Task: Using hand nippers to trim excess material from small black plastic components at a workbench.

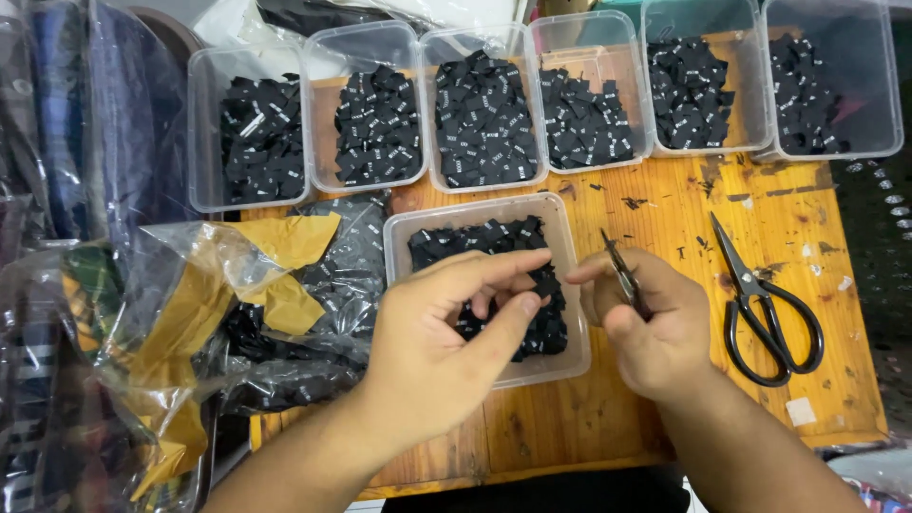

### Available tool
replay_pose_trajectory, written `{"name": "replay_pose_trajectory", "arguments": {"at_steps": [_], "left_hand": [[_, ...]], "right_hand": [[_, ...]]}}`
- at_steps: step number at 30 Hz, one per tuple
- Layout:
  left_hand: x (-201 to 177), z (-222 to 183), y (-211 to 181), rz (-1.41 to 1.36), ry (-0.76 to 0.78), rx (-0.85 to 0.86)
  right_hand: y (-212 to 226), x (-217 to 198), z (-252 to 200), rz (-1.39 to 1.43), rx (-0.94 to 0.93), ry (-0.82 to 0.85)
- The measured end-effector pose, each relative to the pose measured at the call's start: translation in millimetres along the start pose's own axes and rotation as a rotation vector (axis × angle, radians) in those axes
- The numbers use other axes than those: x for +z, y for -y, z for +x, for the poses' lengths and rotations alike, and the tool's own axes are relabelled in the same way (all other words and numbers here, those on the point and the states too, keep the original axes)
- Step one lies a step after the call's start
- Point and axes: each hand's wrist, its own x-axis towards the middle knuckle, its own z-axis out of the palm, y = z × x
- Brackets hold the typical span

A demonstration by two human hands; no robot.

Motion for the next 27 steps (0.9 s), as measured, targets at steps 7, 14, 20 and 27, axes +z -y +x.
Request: {"name": "replay_pose_trajectory", "arguments": {"at_steps": [7, 14, 20, 27], "left_hand": [[6, -5, 1, 0.106, 0.102, 0.009], [2, -2, -4, 0.046, 0.091, -0.013], [-1, -1, -1, 0.108, 0.065, 0.019], [-9, 5, -3, 0.369, -0.018, 0.264]], "right_hand": [[2, -7, -4, -0.187, 0.107, 0.006], [-1, -10, 1, -0.043, 0.176, -0.082], [0, -24, 17, -0.273, 0.266, -0.186], [-30, -100, 66, 0.069, 0.226, -0.798]]}}
